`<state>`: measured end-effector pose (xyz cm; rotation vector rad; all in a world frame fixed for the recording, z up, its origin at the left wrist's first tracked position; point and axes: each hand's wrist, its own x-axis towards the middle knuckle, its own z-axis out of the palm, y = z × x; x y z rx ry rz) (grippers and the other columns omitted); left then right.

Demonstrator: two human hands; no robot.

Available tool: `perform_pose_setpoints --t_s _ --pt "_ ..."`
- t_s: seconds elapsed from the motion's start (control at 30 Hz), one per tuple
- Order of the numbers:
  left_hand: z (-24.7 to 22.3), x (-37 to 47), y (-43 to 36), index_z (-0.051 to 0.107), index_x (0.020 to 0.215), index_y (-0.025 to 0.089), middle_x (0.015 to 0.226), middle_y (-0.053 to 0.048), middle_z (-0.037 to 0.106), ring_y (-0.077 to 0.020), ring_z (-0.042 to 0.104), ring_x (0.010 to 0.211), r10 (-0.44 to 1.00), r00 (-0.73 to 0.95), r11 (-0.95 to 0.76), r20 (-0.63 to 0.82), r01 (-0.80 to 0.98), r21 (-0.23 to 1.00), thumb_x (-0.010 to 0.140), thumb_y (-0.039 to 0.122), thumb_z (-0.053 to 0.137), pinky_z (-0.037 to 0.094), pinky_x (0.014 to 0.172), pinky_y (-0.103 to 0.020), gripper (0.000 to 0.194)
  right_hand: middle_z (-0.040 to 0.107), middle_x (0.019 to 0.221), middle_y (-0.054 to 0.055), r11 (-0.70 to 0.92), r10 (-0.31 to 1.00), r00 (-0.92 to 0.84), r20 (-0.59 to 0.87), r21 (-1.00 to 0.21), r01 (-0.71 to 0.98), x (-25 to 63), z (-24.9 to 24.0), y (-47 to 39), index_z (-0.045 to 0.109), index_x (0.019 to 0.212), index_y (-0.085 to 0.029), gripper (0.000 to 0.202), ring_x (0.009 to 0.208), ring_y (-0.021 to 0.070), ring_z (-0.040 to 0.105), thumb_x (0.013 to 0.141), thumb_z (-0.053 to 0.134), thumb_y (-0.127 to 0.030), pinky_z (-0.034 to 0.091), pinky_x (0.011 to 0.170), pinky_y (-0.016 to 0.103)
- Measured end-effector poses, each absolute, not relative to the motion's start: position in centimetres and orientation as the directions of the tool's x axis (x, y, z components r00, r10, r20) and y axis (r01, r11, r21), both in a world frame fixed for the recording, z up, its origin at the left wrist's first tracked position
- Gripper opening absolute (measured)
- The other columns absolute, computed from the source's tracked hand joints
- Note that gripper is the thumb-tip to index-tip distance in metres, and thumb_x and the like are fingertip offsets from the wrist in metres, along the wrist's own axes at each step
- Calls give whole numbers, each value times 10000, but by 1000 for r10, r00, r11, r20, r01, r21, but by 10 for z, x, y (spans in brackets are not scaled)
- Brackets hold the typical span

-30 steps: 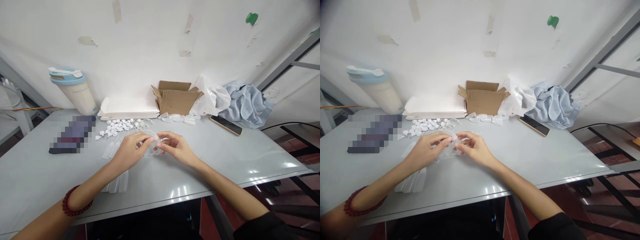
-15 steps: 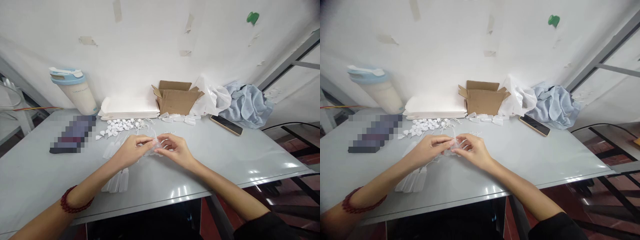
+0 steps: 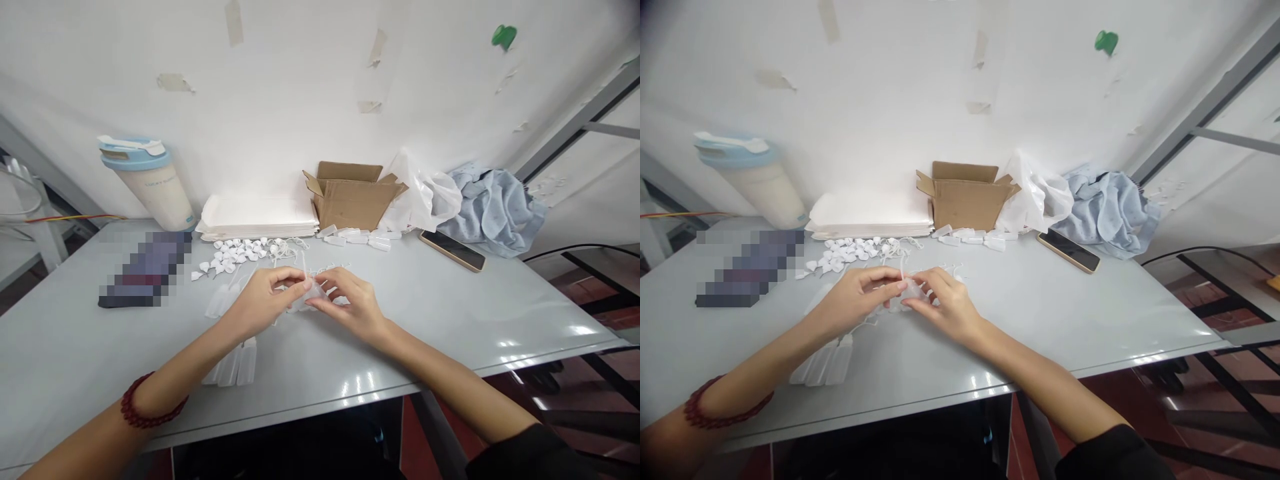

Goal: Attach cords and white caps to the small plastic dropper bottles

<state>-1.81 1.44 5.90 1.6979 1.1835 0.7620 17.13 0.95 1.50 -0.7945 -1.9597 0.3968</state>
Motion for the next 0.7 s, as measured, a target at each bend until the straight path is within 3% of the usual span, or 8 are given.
perform_pose_setpoints --t_s 0.2,0.47,0.6,0.7 --pt "57 -21 17 705 894 212 950 -9 682 -107 553 605 911 398 -52 -105 366 929 867 505 542 428 544 -234 336 643 886 64 671 739 -266 619 -640 373 170 16 8 629 1011 -176 271 736 133 636 817 701 -351 587 552 222" --pt "61 -21 17 687 859 200 924 -18 659 -124 550 646 907 420 -148 -16 355 923 878 458 510 460 605 -265 314 697 994 58 552 816 -338 469 -806 215 171 23 10 645 1177 -228 336 796 139 667 849 659 -295 605 650 258" --pt "59 -21 17 689 961 197 914 -28 695 -147 582 654 939 343 -113 -30 389 914 858 412 537 497 631 -301 283 691 942 41 458 860 -333 388 -873 168 171 23 10 658 1179 -238 360 792 138 665 824 681 -290 595 673 267" --pt "54 -20 14 658 1052 175 965 -57 696 -186 631 794 967 206 -231 148 472 851 856 333 552 524 686 -320 273 676 874 33 345 916 -269 298 -927 147 169 22 10 679 1119 -212 378 763 144 666 762 740 -323 588 657 272"
